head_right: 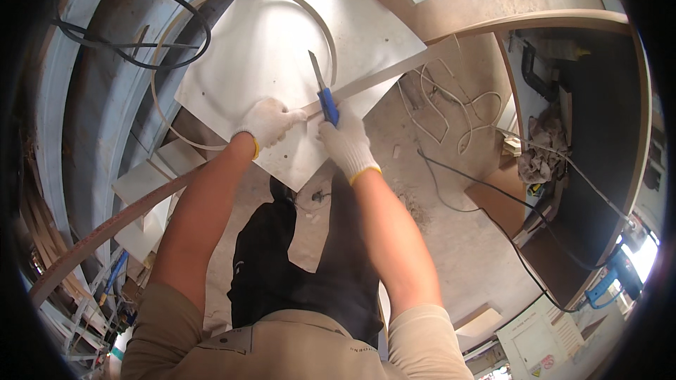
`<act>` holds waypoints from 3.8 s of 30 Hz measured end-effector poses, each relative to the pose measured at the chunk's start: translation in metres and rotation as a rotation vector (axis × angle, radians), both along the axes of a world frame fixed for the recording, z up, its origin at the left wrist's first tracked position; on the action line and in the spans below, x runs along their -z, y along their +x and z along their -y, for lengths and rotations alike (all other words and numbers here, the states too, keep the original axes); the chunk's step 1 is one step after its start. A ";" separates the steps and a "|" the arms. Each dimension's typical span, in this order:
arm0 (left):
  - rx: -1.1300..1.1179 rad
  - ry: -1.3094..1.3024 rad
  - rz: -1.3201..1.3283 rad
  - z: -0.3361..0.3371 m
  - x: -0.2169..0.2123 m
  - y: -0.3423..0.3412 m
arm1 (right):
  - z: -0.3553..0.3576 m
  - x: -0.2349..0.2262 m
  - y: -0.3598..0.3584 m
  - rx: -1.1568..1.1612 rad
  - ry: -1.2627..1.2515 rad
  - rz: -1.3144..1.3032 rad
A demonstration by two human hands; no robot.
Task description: The person puts on gloves and handles white flat-pack furniture panels, moving them between a workbench and a stack on the floor. They use shears to cut a curved strip from a panel and then gather and discard the resulting offcuts. The person continues to move and stack panels throughout the clip.
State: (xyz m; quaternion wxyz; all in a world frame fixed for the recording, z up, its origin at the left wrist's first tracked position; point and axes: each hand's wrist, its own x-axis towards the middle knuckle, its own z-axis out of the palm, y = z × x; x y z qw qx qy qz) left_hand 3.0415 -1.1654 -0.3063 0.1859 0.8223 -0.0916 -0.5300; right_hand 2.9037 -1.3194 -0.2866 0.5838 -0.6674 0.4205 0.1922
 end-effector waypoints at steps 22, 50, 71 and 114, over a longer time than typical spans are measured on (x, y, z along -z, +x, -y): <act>0.011 0.008 0.279 0.001 0.014 -0.021 | -0.036 0.000 -0.046 -0.585 -0.333 -0.396; -0.046 -0.219 0.178 0.019 0.003 -0.045 | -0.033 0.008 -0.023 0.212 -0.363 0.135; -0.317 -0.176 -0.270 -0.021 -0.006 -0.040 | -0.027 -0.022 -0.071 -0.400 -0.322 -0.186; -0.184 -0.069 0.231 -0.012 0.020 -0.075 | -0.028 0.017 -0.086 -0.665 -0.531 -0.212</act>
